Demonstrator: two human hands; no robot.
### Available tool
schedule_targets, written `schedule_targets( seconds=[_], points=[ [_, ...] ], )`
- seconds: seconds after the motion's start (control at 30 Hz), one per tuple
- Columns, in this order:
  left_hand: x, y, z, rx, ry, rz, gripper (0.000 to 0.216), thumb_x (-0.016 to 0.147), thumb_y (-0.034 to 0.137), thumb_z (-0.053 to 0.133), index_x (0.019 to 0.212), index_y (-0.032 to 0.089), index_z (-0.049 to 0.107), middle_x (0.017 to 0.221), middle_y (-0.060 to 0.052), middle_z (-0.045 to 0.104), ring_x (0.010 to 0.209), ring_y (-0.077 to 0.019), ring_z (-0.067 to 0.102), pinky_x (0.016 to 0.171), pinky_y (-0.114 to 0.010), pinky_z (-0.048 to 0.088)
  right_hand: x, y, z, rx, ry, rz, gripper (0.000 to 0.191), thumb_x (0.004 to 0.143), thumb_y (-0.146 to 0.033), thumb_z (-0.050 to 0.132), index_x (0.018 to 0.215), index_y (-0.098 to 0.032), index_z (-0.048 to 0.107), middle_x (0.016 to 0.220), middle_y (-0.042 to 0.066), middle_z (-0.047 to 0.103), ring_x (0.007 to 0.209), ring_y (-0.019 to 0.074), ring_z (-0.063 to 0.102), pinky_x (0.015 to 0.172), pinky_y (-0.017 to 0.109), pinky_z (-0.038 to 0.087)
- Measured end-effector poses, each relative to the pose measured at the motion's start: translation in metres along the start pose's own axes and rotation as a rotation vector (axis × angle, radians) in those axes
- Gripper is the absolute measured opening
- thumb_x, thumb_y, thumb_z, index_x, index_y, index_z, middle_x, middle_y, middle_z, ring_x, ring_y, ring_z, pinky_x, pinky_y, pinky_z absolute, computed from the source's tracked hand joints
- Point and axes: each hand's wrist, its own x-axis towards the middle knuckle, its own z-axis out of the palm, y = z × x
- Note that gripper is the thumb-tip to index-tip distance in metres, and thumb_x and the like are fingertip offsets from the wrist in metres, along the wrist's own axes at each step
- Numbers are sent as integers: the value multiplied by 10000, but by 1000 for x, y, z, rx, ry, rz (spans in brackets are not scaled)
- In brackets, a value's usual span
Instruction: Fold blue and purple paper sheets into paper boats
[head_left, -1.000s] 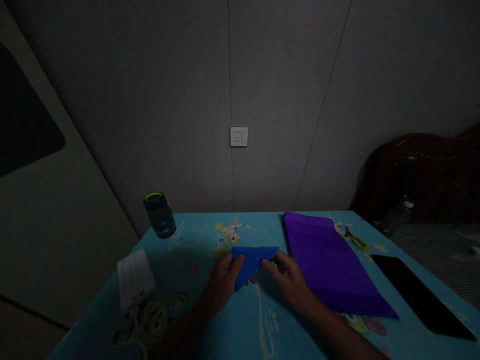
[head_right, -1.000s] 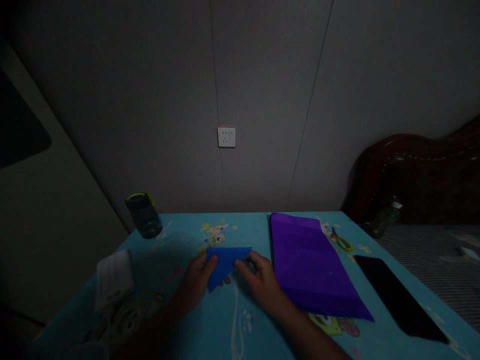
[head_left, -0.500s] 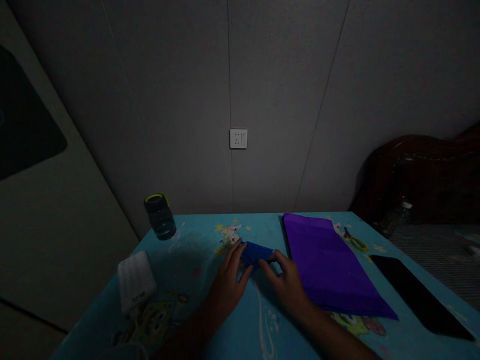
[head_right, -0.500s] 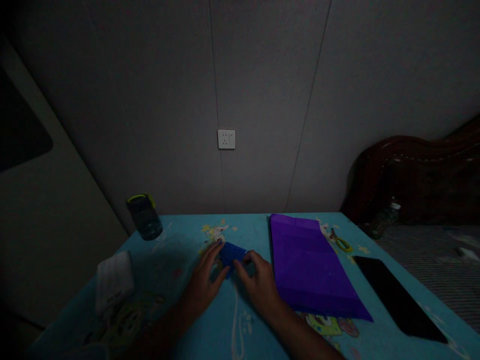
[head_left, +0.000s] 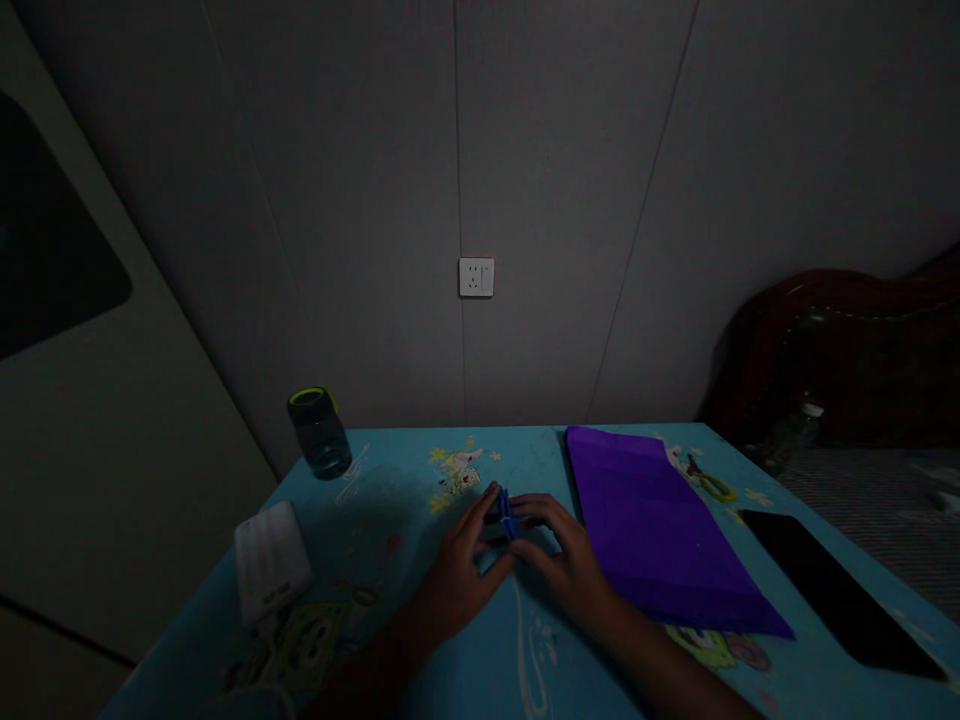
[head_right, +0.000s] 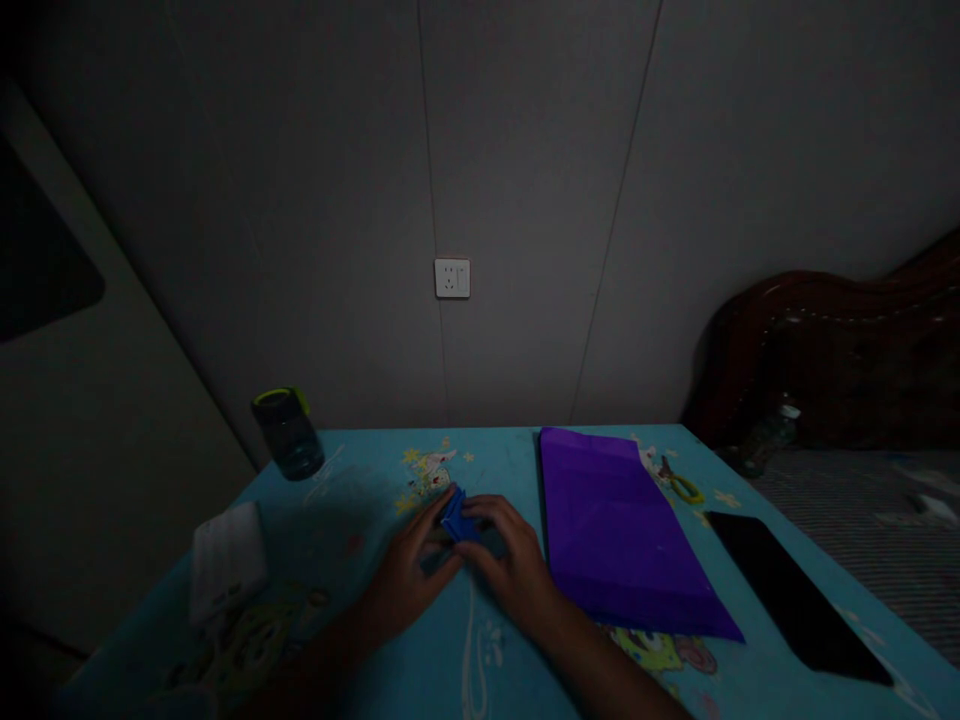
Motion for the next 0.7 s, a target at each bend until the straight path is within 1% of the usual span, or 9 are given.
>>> schedule_targets(
  seconds=[0.17,0.33,0.43,0.5,0.53,0.57,0.6,0.67,0.7],
  points=[
    [0,-1,-2,-3,-15,62,668,875,227,598,1484,242,325,1512,-125,406,1330,-274,473,1015,-382,509,0,-3,-4,-62,-46,-25,246,899,-239,643,1140,-270,608,1126,79,656,1042,223,624,892,361,514],
    [2,-4,-6,2,-13,69,654,890,175,531,1500,238,303,1528,-118,393,1355,-262,443,1090,-404,430,-1,2,-7,-131,-70,-76,368,939,-168,541,1276,-315,533,1213,79,640,1118,218,604,923,382,512],
    [3,0,-10,-56,20,36,565,914,178,481,1467,241,382,1519,-95,418,1388,-246,397,1132,-401,368,-3,4,-9,-117,-33,-94,400,947,-130,485,1289,-332,534,1245,75,623,1158,213,586,967,404,489],
    [5,3,-12,-123,51,14,508,915,187,483,1419,248,463,1504,-73,448,1404,-242,371,1176,-409,284,-3,3,-11,-81,12,-72,373,944,-126,478,1237,-330,584,1236,70,626,1140,209,597,939,384,503],
    [7,3,-13,-177,65,-10,493,909,191,494,1398,249,490,1492,-69,465,1399,-246,377,1180,-414,268,-2,2,-11,-64,43,-52,348,941,-127,481,1191,-327,619,1226,67,631,1120,206,608,911,367,514],
    [8,3,-13,-247,78,-48,484,902,200,507,1384,248,506,1479,-71,482,1383,-256,402,1167,-423,294,-2,1,-11,-49,76,-30,323,938,-130,488,1137,-322,654,1214,63,638,1098,203,617,882,352,523],
    [10,3,-13,-333,88,-94,479,898,218,518,1376,247,512,1464,-77,498,1353,-270,440,1131,-433,352,-2,0,-11,-36,106,-8,301,933,-134,498,1084,-317,684,1206,60,644,1082,203,624,860,341,526],
    [12,1,-12,-514,100,-185,477,893,273,543,1368,241,511,1428,-98,532,1277,-298,519,1025,-445,465,0,-1,-11,-7,148,31,276,925,-147,517,1003,-311,725,1199,58,652,1056,204,634,825,330,530],
    [13,1,-11,-589,104,-221,471,885,306,564,1349,229,529,1390,-110,564,1234,-309,554,980,-447,497,0,-1,-11,10,159,49,268,920,-155,526,980,-309,738,1197,59,655,1051,207,636,811,329,531]
  ],
)
